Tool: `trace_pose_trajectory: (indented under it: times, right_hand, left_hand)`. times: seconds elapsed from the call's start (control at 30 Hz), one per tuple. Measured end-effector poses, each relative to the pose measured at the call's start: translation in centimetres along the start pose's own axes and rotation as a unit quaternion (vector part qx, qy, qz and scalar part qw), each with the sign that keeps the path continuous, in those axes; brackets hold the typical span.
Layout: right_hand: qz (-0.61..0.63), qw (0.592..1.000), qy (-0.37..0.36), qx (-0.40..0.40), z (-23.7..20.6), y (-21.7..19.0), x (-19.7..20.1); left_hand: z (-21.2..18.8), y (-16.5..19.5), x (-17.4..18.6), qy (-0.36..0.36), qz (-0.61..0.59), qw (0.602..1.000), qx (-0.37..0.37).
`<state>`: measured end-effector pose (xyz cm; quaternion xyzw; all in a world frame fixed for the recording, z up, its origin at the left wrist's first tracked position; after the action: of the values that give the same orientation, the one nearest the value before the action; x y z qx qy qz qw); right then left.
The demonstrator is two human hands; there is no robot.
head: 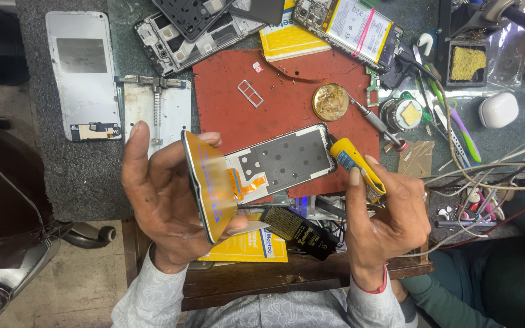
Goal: The person applies adhesive from a yellow bottle onto the frame of a disassembled smartphone, then uses a red-handled screwdriver to work along the edge of the phone's back cover, pressing and prying it against the frame on a cluttered repair workbench.
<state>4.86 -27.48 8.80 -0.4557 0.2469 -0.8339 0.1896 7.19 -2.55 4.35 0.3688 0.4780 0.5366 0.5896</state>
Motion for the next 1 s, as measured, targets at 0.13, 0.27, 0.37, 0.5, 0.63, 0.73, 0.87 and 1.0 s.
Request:
trace_pose_trajectory:
  times: [0.13, 0.27, 0.37, 0.5, 0.63, 0.73, 0.87, 1.0]
  right_hand:
    - [0.001, 1.0, 0.0, 0.0, -0.1, 0.0, 0.2]
    - [-0.003, 1.0, 0.0, 0.001, -0.3, 0.0, 0.6]
    - [-0.004, 1.0, 0.002, -0.004, -0.5, 0.0, 0.8]
    - [-0.001, 1.0, 0.001, -0.01, -0.7, 0.0, 1.0]
    - [0.007, 1.0, 0.001, -0.016, -0.9, -0.1, 1.1]
    - [0.006, 1.0, 0.0, -0.017, -0.9, -0.1, 1.3]
    - [0.006, 1.0, -0.003, -0.016, -1.0, 0.0, 1.4]
    - [0.005, 1.0, -0.002, -0.014, -1.1, -0.1, 1.6]
  left_hand:
    - [-0.1, 0.0, 0.0, 0.003, -0.011, 1.0, 0.003]
    - [-0.1, 0.0, 0.0, 0.004, -0.016, 1.0, 0.003]
    - [-0.2, 0.1, 0.0, 0.002, -0.011, 1.0, 0.0]
    - [-0.2, 0.1, -0.1, -0.002, -0.004, 1.0, -0.007]
    - [-0.4, 0.1, -0.1, -0.002, -0.011, 1.0, 0.0]
    - [-0.4, 0.2, -0.1, -0.002, -0.013, 1.0, 0.001]
    - [-0.4, 0.2, -0.2, -0.001, -0.013, 1.0, 0.0]
    - [-0.5, 0.3, -0.2, 0.0, -0.012, 1.0, 0.003]
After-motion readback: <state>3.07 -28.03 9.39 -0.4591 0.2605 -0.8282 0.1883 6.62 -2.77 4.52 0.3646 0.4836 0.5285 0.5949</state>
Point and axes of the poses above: each hand's wrist, its own z-axis towards the middle knuckle, its own x-axis out of the back of the hand, y = z × x, the point moved 5 cm from there along z, towards the middle knuckle, and after that the axes turned 1 degree about -z, right-handed, at the moved point
